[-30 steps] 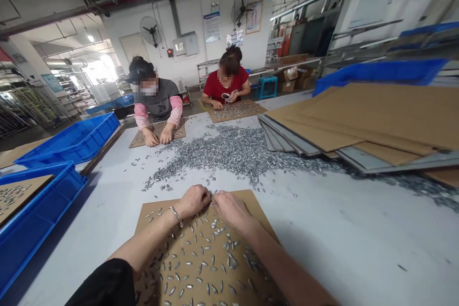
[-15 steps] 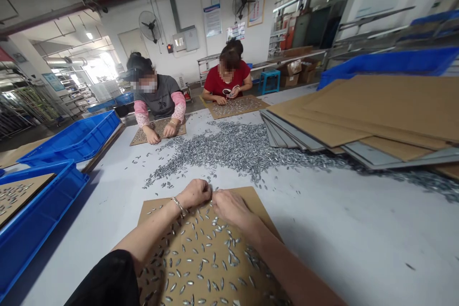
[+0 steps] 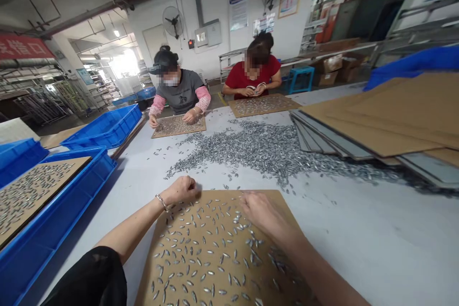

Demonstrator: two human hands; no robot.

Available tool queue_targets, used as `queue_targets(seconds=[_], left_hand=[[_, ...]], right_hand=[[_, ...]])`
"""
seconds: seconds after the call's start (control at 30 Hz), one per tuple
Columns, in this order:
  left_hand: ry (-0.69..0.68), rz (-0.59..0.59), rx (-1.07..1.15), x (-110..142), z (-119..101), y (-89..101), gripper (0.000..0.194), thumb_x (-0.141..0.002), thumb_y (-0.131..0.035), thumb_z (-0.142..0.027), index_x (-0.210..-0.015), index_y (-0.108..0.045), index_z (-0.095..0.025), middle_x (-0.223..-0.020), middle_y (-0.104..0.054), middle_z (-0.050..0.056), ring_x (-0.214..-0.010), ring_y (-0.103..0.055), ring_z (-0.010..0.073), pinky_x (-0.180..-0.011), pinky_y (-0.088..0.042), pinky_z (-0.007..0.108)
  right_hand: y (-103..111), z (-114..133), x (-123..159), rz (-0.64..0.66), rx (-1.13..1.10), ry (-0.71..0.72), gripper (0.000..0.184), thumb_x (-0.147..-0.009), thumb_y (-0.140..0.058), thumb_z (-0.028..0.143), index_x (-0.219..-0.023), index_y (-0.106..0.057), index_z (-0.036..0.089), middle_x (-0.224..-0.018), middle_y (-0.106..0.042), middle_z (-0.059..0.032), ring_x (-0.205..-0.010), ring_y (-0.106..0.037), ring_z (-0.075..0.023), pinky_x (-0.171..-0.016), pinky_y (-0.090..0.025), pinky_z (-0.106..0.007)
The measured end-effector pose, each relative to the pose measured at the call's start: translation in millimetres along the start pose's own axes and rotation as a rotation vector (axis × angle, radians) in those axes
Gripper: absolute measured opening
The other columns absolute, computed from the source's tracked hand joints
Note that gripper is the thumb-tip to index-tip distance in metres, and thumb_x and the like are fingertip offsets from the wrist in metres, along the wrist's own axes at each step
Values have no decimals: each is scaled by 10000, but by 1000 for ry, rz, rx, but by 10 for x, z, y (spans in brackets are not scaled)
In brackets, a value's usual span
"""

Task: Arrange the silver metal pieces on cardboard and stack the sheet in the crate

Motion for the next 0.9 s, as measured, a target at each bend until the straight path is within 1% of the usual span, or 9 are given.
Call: queue_targets(seconds=[0.1,0.2,0.27,0.37,0.43,0.5,0.63,0.77,0.9], left_hand=[[6,41,-8,46,59,-102,199,-964,-608,-257,-828,-701,-146,-805,-709,22,-728,-645,151,-710,-520,283],[25,65,-34,54,120,-175,242,-993,-639,-379,-1062,-687,-153,-1042,-714,52,-902,-686,183,-831,-588,385],[42,78,-49,64,176,-198,280,-994,-640,-387,-1161,-669,-164,-1153,-696,75,-983,-686,205,-875,-594,417],[53,98,-54,93,256,-204,296,-993,-644,-379,-1197,-659,-166,-1182,-689,81,-997,-686,210,-875,-598,421],[43,99,-42,111,291,-187,276,-990,-649,-384,-1150,-670,-159,-1121,-701,67,-948,-690,195,-847,-600,404],[24,78,-24,121,315,-145,206,-989,-642,-347,-1013,-691,-148,-991,-717,41,-859,-684,171,-799,-583,354],[1,-44,0,138,387,15,208,-906,-544,-153,-724,-645,-159,-749,-686,26,-706,-616,151,-668,-456,253],[-38,-139,27,203,484,152,185,-800,-486,-118,-653,-577,-184,-692,-647,28,-640,-538,147,-614,-367,252],[-69,-183,58,323,568,176,175,-766,-469,-135,-615,-532,-197,-638,-615,19,-572,-479,135,-602,-346,263]], right_hand=[[-27,-56,125,73,39,-32,277,-959,-447,184,-686,-449,232,-786,-625,-66,-721,-578,-199,-654,-328,-299],[0,-87,279,91,42,-63,291,-978,-447,216,-687,-446,234,-816,-648,-70,-777,-622,-218,-685,-352,-303],[27,-111,372,83,39,-76,287,-985,-436,223,-700,-460,236,-835,-662,-66,-790,-636,-220,-681,-355,-302],[54,-148,455,76,35,-86,293,-996,-416,224,-709,-474,238,-852,-671,-63,-759,-630,-210,-652,-345,-299],[68,-162,461,69,29,-93,297,-996,-423,232,-707,-494,237,-851,-671,-65,-741,-622,-208,-640,-338,-299],[92,-160,425,47,12,-91,286,-990,-447,236,-717,-533,235,-847,-670,-67,-755,-625,-209,-645,-341,-295],[135,-138,245,-10,-29,-66,238,-980,-469,215,-795,-618,220,-895,-679,-71,-800,-624,-199,-676,-354,-279],[92,-85,-29,-26,-44,-2,223,-962,-467,176,-848,-658,191,-921,-670,-86,-793,-591,-186,-688,-364,-272],[8,-5,-255,3,-34,32,221,-950,-486,168,-858,-686,181,-942,-662,-95,-813,-577,-188,-690,-355,-273]])
Point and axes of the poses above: each hand's wrist, its own x-axis away from the middle knuckle, its own y-axis out of the back of the hand, z = x × y, the point moved 5 cm from there along -x, towards the middle knuckle
